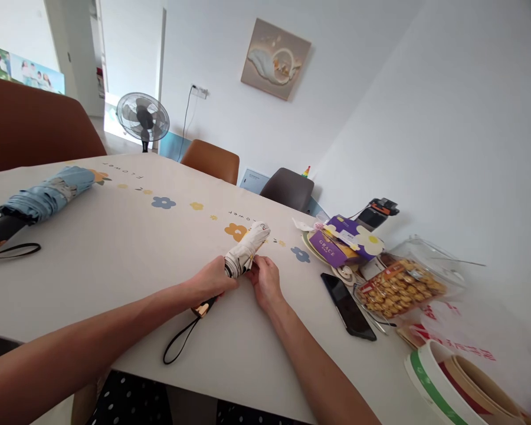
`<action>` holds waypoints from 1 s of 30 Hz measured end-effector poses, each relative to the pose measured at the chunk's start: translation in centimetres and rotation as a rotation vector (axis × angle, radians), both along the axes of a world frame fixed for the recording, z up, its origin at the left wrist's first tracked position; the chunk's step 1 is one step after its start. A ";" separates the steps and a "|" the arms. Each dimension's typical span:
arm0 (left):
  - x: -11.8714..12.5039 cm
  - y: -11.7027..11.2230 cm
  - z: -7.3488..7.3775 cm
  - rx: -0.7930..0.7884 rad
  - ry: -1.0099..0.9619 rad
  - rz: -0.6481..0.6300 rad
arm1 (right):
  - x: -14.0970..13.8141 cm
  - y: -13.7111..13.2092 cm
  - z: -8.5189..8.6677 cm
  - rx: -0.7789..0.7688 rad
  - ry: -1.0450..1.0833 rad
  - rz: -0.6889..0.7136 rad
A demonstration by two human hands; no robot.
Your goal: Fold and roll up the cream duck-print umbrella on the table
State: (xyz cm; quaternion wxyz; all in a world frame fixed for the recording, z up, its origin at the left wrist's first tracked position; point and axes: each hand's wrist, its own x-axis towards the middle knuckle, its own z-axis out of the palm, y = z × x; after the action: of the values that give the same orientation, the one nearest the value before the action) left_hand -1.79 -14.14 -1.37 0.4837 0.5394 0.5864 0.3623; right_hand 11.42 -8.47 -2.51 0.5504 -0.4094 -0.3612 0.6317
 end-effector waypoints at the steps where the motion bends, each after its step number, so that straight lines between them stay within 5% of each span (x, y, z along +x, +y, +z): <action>1: 0.0 0.1 0.0 -0.013 -0.027 -0.005 | 0.1 0.2 -0.1 -0.008 0.014 -0.013; 7: -0.7 0.3 1.0 -0.213 -0.714 -0.128 | 1.2 1.3 -0.3 -0.122 0.071 0.014; 10: -1.1 0.2 1.6 -0.239 -0.851 -0.206 | 1.8 1.5 0.3 -0.067 0.025 -0.058; 13: -1.1 0.1 1.8 -0.193 -0.783 -0.196 | 2.4 1.3 1.8 0.163 -0.041 -0.273; 18: -0.5 -0.6 1.7 -0.074 -0.260 -0.202 | 2.4 0.2 3.2 -0.029 0.111 0.151; 21: 0.3 -1.3 1.6 -0.047 -0.029 -0.243 | 2.1 -0.1 2.6 -0.085 0.182 0.180; 26: 1.3 -2.4 2.4 -0.236 -0.178 -0.339 | 3.1 0.5 2.4 -0.030 0.385 0.124; 30: 1.6 -4.1 2.7 -0.390 -0.375 -0.339 | 3.9 -0.1 3.7 0.028 0.404 0.351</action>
State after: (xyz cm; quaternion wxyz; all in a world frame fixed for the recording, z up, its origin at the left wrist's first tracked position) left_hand -0.18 -18.24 1.31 0.7312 0.4502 0.4473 0.2504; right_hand 15.31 -8.52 1.21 0.4988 -0.1984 -0.3184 0.7813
